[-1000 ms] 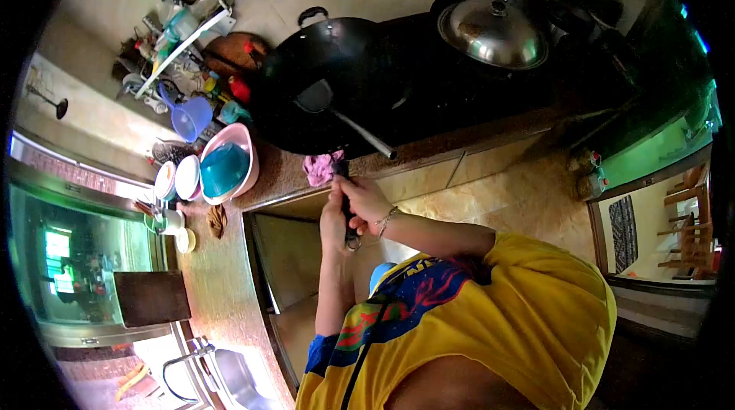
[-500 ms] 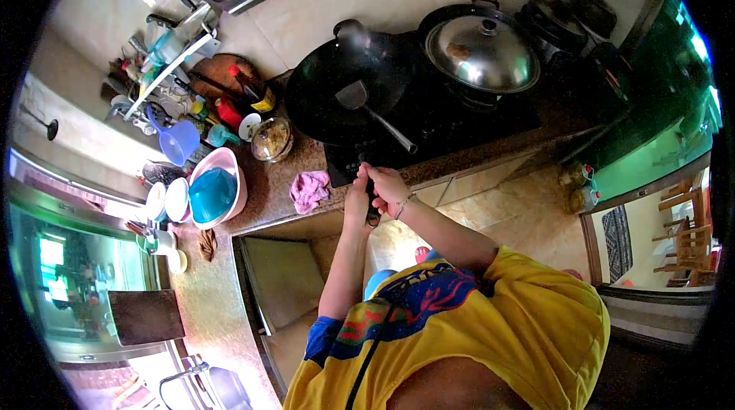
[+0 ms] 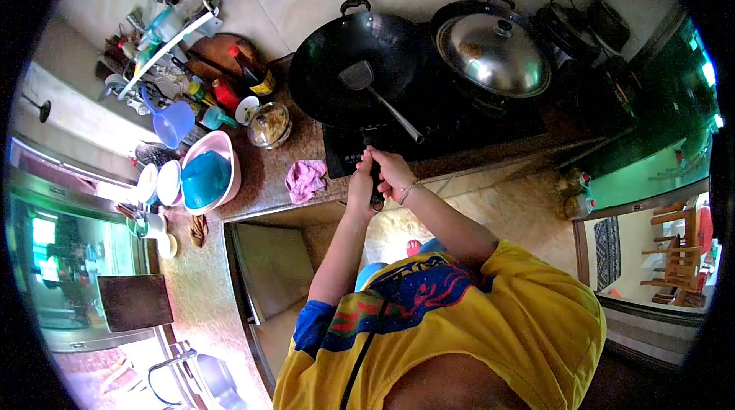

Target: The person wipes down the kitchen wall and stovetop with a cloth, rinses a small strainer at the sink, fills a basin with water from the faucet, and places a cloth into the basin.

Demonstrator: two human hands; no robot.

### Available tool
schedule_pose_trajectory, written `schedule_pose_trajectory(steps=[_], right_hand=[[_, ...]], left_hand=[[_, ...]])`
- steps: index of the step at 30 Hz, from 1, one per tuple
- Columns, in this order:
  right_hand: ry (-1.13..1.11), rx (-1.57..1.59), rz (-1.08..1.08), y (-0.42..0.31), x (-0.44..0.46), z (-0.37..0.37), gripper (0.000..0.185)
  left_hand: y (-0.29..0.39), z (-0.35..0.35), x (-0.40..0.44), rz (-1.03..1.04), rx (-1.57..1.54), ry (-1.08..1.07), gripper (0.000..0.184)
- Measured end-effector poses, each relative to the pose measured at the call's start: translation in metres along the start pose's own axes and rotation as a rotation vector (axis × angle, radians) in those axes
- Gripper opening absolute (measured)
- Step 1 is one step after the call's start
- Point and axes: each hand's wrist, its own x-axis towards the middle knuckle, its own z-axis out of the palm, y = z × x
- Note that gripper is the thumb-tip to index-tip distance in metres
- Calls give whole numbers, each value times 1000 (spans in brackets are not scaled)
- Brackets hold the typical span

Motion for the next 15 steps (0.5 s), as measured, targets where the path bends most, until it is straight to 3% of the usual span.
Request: schedule_pose_trajectory(steps=[4, 5, 7, 10, 12, 13, 14, 15], right_hand=[[-78, 42, -84, 4, 0, -18, 51], [-122, 106, -76, 7, 1, -32, 48], [8, -289, -426, 12, 7, -68, 27], [-74, -569, -366, -45, -22, -134, 15], [92, -705, -497, -102, -41, -159, 9], [177, -721, -567, -128, -41, -174, 7], [308, -884, -702, -152, -28, -193, 7], [514, -979, -757, -182, -25, -200, 20]], left_hand=[[-4, -11, 11, -40, -136, -167, 44], [-3, -8, 7, -67, -109, -49, 43], [-9, -16, 15, -75, -169, -61, 42], [-13, -22, 19, -51, -36, -24, 38], [-20, -24, 31, 887, 702, 461, 35], [-11, -17, 29, 888, 697, 459, 35], [6, -5, 17, 1046, 907, 471, 34], [19, 6, 9, 1198, 1120, 481, 35]])
